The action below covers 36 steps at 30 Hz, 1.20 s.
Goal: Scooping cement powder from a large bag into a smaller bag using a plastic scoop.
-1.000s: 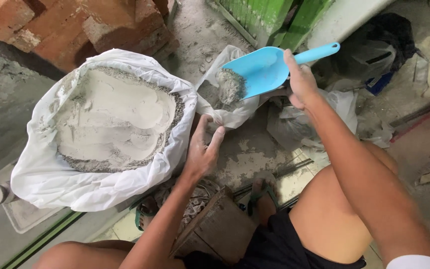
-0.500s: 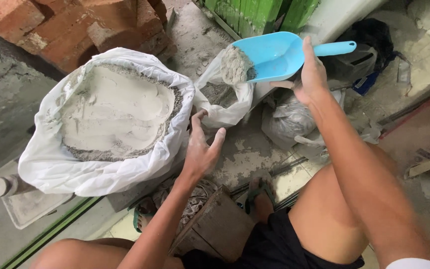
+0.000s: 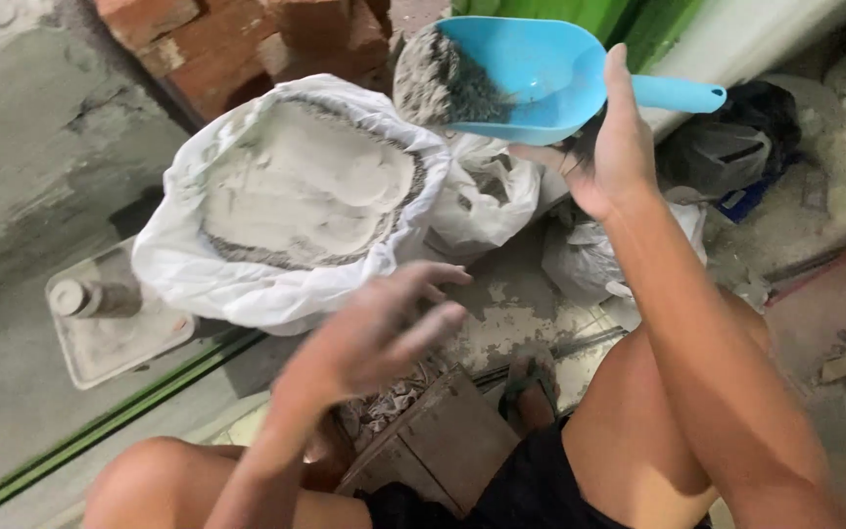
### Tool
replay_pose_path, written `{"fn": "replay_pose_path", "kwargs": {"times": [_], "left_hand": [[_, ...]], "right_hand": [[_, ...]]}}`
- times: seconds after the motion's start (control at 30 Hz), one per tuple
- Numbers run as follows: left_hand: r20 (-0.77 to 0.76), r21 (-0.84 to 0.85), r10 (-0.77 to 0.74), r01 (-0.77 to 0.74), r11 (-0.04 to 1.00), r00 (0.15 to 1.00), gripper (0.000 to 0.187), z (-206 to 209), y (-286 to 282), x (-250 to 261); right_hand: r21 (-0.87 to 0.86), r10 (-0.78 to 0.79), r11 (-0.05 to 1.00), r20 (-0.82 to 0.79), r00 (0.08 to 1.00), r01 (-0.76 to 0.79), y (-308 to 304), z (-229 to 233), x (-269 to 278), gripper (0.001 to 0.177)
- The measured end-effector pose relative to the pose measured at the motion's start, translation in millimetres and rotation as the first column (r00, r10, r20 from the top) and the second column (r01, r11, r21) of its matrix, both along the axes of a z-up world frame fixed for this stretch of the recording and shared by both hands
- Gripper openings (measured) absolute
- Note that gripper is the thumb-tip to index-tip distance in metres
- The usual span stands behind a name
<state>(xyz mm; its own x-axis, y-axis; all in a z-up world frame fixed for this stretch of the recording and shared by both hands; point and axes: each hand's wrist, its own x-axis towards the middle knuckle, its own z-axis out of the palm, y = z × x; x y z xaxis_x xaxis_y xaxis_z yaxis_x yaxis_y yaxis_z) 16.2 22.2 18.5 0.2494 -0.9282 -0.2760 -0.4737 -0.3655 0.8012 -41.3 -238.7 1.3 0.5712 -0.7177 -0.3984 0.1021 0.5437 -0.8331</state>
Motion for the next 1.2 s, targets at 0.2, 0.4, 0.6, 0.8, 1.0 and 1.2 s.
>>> {"fn": "replay_pose_path", "kwargs": {"times": [0.2,0.4,0.6,0.8,1.0,1.2], "left_hand": [[0.258,-0.602,0.682,-0.438,0.667,0.684,0.022,7.3,86.6,77.4],[0.278,-0.406,0.882,-0.786,0.466,0.38,0.034,-18.2,133.1,119.5],[0.275,-0.25,0.861,-0.834,0.493,0.427,0.045,-14.5,132.3,119.6],[0.239,-0.207,0.867,-0.849,0.485,0.437,0.046,-17.7,130.7,123.7],[0.226,-0.231,0.859,-0.831,0.506,0.46,0.046,-15.6,124.2,125.7],[0.291,-0.231,0.84,-0.819,0.526,0.458,0.039,-16.1,111.3,122.8]], "right_hand": [[-0.039,0.049,0.998,-0.075,0.996,-0.052,73.5,15.2,17.8,0.066],[-0.739,0.286,0.636,-0.04,0.957,-0.221,106.3,-23.7,37.1,0.071],[-0.898,0.348,0.375,-0.092,0.933,-0.228,126.0,-44.7,51.1,0.055],[-0.998,0.396,0.06,-0.006,0.918,-0.032,131.9,-51.6,59.6,0.047],[-0.975,0.472,-0.222,-0.104,0.875,0.004,120.8,-59.4,56.1,0.047],[-0.936,0.48,-0.352,-0.155,0.863,0.027,114.9,-39.8,43.4,0.057]]}}
